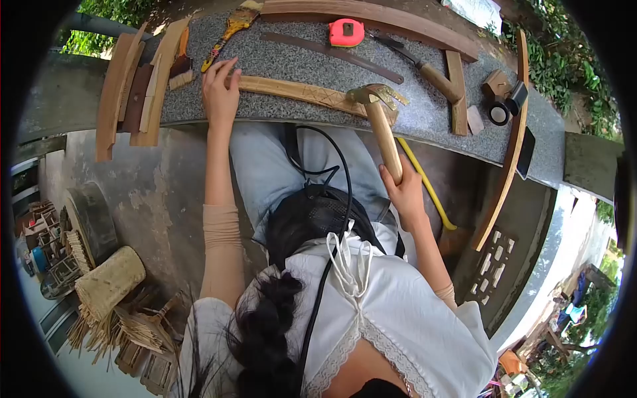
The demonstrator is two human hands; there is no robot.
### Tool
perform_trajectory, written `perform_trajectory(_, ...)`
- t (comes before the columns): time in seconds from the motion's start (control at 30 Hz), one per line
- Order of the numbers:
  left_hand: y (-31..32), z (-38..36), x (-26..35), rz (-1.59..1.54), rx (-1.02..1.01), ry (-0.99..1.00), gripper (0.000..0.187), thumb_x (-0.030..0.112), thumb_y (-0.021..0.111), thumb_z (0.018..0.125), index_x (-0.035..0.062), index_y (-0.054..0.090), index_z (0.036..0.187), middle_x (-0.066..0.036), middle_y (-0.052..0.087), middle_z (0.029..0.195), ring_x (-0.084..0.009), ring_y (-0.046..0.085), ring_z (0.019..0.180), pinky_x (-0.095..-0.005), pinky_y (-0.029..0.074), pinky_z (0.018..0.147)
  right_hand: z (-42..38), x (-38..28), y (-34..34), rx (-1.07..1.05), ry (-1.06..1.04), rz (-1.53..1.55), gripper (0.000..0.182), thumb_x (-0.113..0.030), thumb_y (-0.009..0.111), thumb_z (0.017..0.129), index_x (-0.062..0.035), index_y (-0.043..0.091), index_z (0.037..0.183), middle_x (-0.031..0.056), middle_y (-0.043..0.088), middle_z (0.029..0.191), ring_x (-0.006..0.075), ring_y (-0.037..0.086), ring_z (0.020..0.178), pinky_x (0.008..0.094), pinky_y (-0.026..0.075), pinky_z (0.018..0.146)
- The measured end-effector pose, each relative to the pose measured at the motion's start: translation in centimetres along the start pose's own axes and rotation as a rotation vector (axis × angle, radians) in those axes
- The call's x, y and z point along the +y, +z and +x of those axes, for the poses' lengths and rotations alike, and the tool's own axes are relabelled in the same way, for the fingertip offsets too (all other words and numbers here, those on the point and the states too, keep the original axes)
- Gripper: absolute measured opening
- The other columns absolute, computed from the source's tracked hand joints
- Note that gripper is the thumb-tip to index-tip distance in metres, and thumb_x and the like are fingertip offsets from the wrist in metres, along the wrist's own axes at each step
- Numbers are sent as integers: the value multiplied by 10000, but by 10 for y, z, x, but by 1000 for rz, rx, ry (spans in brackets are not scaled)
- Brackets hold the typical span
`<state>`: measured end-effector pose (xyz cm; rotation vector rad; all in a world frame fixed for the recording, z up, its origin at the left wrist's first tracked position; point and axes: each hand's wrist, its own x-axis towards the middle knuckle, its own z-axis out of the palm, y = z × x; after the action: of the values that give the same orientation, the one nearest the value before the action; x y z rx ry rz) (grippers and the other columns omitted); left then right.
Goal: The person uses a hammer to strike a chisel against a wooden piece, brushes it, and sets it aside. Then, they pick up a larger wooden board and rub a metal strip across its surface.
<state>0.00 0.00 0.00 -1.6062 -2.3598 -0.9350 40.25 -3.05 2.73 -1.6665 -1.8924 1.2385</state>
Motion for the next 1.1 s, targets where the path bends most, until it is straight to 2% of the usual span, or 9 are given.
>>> perform_trajectory(0.07, -8, -15, 31, -197, 7, 213, 276, 152, 678, 855, 115, 685, 1129, -43, 635, 1087, -258, 575, 1012, -379, 463, 872, -3, 0, 6, -8, -28, 4, 276, -274, 666, 869, -22, 569, 926, 221, 599, 658, 423, 609, 626, 415, 468, 569)
perform_trajectory(0.1, 8, -21, 63, -299, -51, 249, 293, 145, 707, 817, 123, 690, 1109, -30, 638, 1068, -247, 587, 974, -370, 471, 849, 7, 8, -5, 11, -33, -15, 276, -274, 666, 869, -22, 569, 926, 221, 599, 658, 423, 609, 626, 415, 468, 569)
perform_trajectory(0.2, 19, -46, 100, -353, -168, 573, 310, 165, 745, 749, 110, 689, 1048, -32, 636, 1030, -238, 608, 961, -365, 499, 829, 6, 10, -1, 3, -30, 17, 271, -268, 665, 867, -22, 568, 926, 222, 597, 658, 422, 606, 622, 420, 467, 571)
perform_trajectory(0.3, 32, -59, 113, -352, -143, 560, 316, 130, 759, 728, 111, 698, 1037, -39, 642, 1018, -234, 626, 958, -356, 519, 804, 9, 14, 1, 10, -49, 32, 275, -270, 668, 865, -22, 567, 927, 226, 596, 658, 424, 606, 623, 423, 467, 571)
perform_trajectory(0.63, 34, -56, 108, -326, -28, 679, 215, 48, 759, 729, 28, 671, 924, -60, 640, 881, -227, 639, 803, -335, 535, 684, 12, 25, 8, 34, -69, 51, 287, -272, 676, 855, -15, 564, 917, 233, 598, 660, 431, 610, 640, 431, 463, 577)
perform_trajectory(0.87, 34, -55, 105, -293, -26, 732, 209, 45, 763, 733, 35, 670, 920, -55, 644, 889, -218, 643, 811, -328, 543, 683, 14, 32, 14, 54, -71, 69, 287, -274, 672, 854, -19, 569, 935, 234, 606, 680, 433, 617, 673, 432, 473, 598)
perform_trajectory(0.93, 33, -55, 102, -224, -33, 762, 214, 81, 724, 761, 63, 659, 963, -33, 641, 931, -193, 643, 858, -316, 557, 679, 15, 35, 16, 53, -76, 67, 294, -284, 667, 856, -21, 569, 944, 233, 612, 694, 433, 621, 692, 441, 478, 613)
perform_trajectory(1.1, 33, -53, 101, -201, -25, 823, 225, 65, 741, 763, 72, 673, 977, -35, 653, 943, -192, 653, 852, -324, 561, 683, 13, 33, 12, 49, -53, 74, 311, -309, 659, 858, -26, 567, 945, 227, 619, 703, 426, 625, 703, 447, 483, 622)
